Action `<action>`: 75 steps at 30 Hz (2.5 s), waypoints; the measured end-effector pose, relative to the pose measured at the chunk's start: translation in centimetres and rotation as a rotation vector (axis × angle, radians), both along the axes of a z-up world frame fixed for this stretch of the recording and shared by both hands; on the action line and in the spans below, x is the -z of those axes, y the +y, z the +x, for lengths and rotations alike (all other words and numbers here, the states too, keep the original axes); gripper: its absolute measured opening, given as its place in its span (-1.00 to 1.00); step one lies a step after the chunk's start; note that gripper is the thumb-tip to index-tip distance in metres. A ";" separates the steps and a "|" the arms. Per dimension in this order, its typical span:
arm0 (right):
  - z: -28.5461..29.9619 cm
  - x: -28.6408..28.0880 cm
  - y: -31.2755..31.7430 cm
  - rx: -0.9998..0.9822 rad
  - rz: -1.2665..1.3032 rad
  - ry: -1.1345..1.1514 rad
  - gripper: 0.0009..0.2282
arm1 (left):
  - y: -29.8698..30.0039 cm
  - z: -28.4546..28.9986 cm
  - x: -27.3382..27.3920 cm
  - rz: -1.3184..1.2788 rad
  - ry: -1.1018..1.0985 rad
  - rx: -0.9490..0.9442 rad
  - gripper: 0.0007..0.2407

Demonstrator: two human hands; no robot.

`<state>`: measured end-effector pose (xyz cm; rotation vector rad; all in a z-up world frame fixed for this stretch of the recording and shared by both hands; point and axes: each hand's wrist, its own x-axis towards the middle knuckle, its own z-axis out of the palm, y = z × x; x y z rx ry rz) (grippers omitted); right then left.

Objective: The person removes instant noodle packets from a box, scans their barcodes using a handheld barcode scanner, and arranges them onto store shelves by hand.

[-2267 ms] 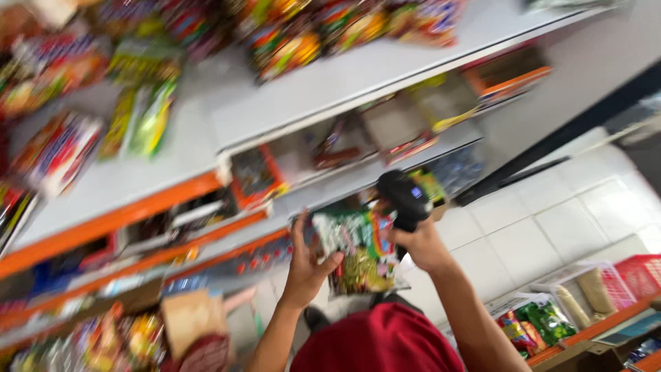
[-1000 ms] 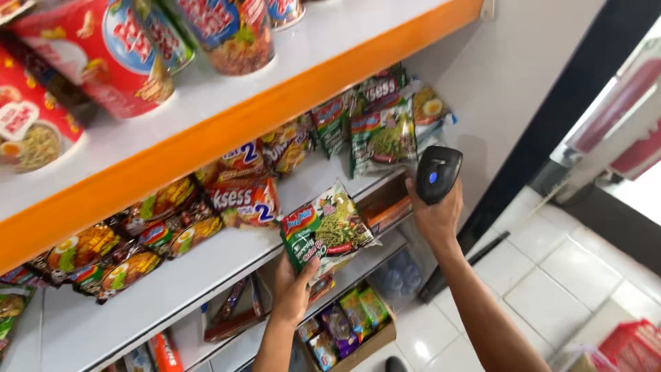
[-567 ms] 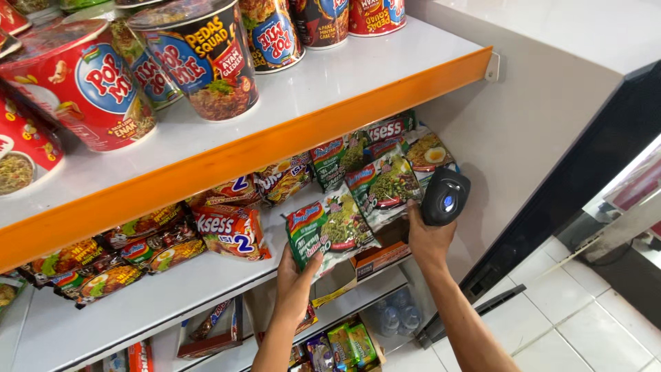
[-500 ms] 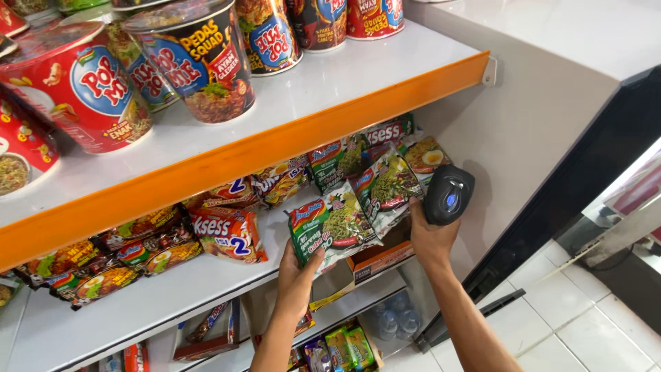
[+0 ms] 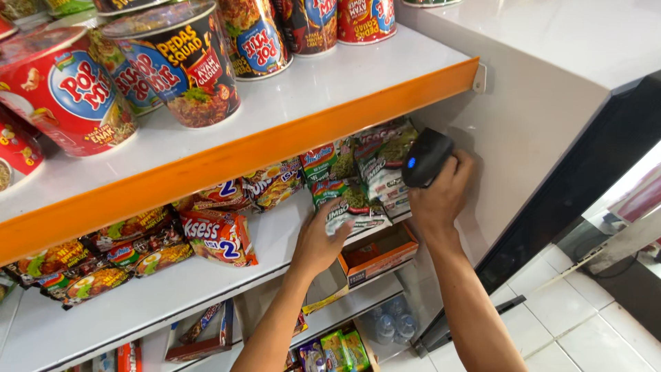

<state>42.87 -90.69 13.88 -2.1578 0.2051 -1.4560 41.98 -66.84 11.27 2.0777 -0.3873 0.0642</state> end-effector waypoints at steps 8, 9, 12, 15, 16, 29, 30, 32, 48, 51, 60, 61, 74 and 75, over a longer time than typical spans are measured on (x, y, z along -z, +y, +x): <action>-2.1 0.9 1.6 -0.180 -0.260 0.030 -0.57 | -1.0 -0.3 0.2 0.377 -0.425 -0.063 -0.48; -2.0 1.0 2.1 -0.210 -0.395 0.111 -0.59 | -0.9 -0.3 0.7 0.378 -0.417 -0.063 -0.48; -1.2 1.0 2.6 -0.232 -0.547 0.222 -0.58 | -0.5 0.0 1.6 0.363 -0.468 -0.050 -0.46; -0.5 1.0 1.7 -0.317 -0.450 0.208 -0.49 | -0.1 -0.1 1.6 0.340 -0.472 -0.062 -0.46; -0.3 0.9 1.2 -0.407 -0.335 0.171 -0.40 | 0.1 -0.1 1.6 0.324 -0.484 -0.045 -0.46; -1.8 0.8 0.2 -0.345 -0.311 0.081 -0.45 | -1.3 -0.2 1.2 0.290 -0.376 -0.041 -0.47; -2.0 1.1 0.4 -0.333 -0.321 0.099 -0.45 | -1.2 -0.2 1.2 0.289 -0.374 -0.046 -0.47; -1.7 1.5 0.5 -0.323 -0.333 0.118 -0.44 | -0.8 -0.1 1.2 0.269 -0.410 -0.015 -0.48; -7.8 3.8 4.0 -0.431 -0.192 0.096 -0.53 | 1.7 -3.3 1.6 0.071 -0.602 -0.009 -0.55; -11.2 7.6 7.5 -0.604 0.009 0.214 -0.66 | 4.9 -7.8 2.8 -0.097 -0.593 0.005 -0.67; -19.9 18.5 29.3 -1.304 0.418 0.706 -0.86 | 23.5 -25.3 9.3 -0.299 -0.164 -0.381 -0.88; -20.9 19.3 32.1 -1.338 0.390 0.788 -0.88 | 25.9 -26.9 10.2 -0.325 -0.187 -0.423 -0.88; -30.2 19.5 58.9 -1.832 0.260 1.137 -0.87 | 48.4 -44.6 12.8 -0.246 -0.163 -1.000 -0.88; -30.7 19.0 59.9 -1.874 0.252 1.180 -0.83 | 49.6 -45.3 13.3 -0.247 -0.173 -1.034 -0.88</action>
